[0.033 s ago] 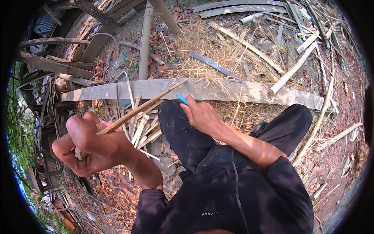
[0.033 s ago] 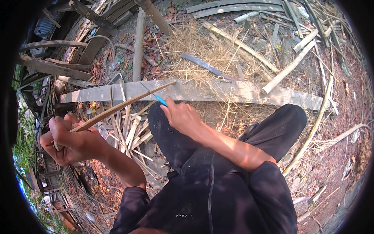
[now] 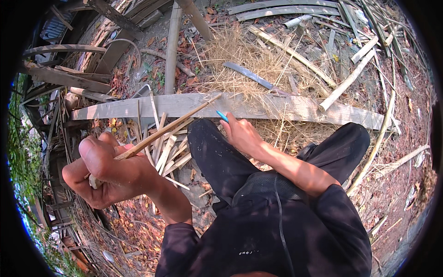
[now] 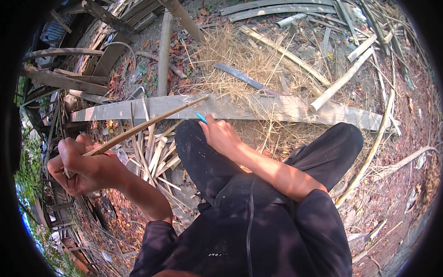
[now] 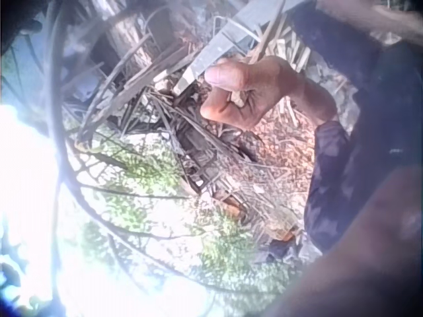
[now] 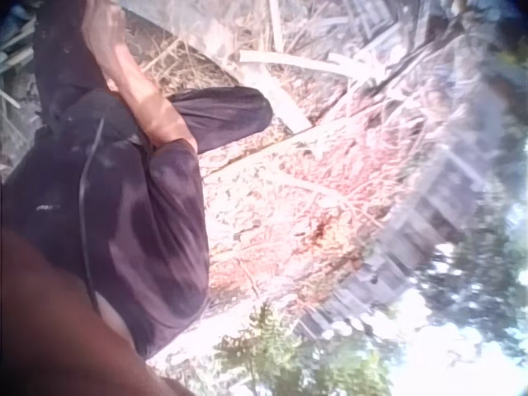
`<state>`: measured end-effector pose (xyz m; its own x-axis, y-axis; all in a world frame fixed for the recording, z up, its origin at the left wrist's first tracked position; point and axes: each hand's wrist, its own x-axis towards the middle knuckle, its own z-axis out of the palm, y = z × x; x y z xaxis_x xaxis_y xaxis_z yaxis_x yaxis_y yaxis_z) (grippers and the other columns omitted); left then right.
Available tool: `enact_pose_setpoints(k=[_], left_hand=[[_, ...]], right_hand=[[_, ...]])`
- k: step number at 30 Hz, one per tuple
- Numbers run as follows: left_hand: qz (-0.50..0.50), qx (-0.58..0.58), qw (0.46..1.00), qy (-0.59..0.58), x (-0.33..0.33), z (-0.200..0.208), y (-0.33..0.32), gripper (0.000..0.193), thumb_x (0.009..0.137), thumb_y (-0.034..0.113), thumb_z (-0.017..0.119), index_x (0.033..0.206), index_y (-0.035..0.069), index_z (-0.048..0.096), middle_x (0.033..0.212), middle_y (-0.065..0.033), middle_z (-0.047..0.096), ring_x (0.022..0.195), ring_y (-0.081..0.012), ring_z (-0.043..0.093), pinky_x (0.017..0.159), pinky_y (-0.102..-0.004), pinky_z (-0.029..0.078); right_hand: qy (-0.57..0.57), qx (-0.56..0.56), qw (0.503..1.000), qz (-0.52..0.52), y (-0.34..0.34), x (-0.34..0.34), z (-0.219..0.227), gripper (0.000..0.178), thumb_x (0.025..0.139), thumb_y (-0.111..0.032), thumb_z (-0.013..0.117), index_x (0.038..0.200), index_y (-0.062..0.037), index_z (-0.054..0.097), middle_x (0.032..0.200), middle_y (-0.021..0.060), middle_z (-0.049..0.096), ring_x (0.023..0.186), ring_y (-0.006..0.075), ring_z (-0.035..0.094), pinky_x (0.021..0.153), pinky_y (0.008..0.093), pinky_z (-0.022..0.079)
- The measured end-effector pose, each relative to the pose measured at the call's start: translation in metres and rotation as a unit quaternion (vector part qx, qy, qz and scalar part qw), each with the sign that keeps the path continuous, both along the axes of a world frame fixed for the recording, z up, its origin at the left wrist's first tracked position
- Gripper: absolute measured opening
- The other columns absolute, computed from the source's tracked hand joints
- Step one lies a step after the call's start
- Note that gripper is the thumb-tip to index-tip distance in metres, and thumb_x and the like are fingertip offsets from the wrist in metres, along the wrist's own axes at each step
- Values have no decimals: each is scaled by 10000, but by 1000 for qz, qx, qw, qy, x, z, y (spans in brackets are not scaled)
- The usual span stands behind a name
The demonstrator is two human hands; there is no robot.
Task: The person sits on the ground and uses a blue utility knife to shave and shape a thin wooden stick. They then switch to a long metal file to smooth the stick's surface, alternating between the two tools to refine the wood.
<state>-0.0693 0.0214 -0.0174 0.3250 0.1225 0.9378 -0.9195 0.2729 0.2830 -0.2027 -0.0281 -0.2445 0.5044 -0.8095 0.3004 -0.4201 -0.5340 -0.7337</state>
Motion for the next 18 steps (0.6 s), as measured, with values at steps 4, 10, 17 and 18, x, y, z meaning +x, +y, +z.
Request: enact_pose_setpoints(k=[4, 10, 17, 18], left_hand=[[19, 9, 1000, -21, 2, -3, 6, 185, 809, 86, 551, 650, -5, 527, 608, -7, 351, 397, -73, 382, 349, -211, 360], [-48, -20, 998, 37, 2, 1, 0, 174, 811, 67, 549, 658, 3, 496, 600, -9, 357, 387, -73, 382, 341, -189, 355], [18, -6, 999, 36, 13, 2, -1, 192, 795, 66, 552, 625, 11, 482, 589, 9, 323, 396, -78, 418, 323, -195, 341], [17, 0, 1000, 22, 11, 2, 0, 196, 791, 62, 555, 618, 9, 478, 589, 10, 320, 396, -78, 418, 320, -197, 335]], right_hand=[[45, 57, 997, -24, -15, -5, 6, 249, 939, -221, 507, 877, 14, 455, 507, 185, 545, 492, 402, 583, 444, 476, 445], [-82, -58, 995, -18, -2, 7, 8, 197, 911, -161, 547, 924, 27, 492, 486, 168, 498, 446, 366, 538, 417, 448, 406], [-41, 42, 998, -5, -4, 17, 32, 232, 937, -205, 508, 930, 26, 482, 494, 211, 510, 449, 409, 534, 436, 470, 404], [-48, 31, 998, -8, -1, 16, 33, 230, 936, -202, 510, 929, 26, 484, 492, 208, 510, 448, 409, 534, 432, 468, 405]])
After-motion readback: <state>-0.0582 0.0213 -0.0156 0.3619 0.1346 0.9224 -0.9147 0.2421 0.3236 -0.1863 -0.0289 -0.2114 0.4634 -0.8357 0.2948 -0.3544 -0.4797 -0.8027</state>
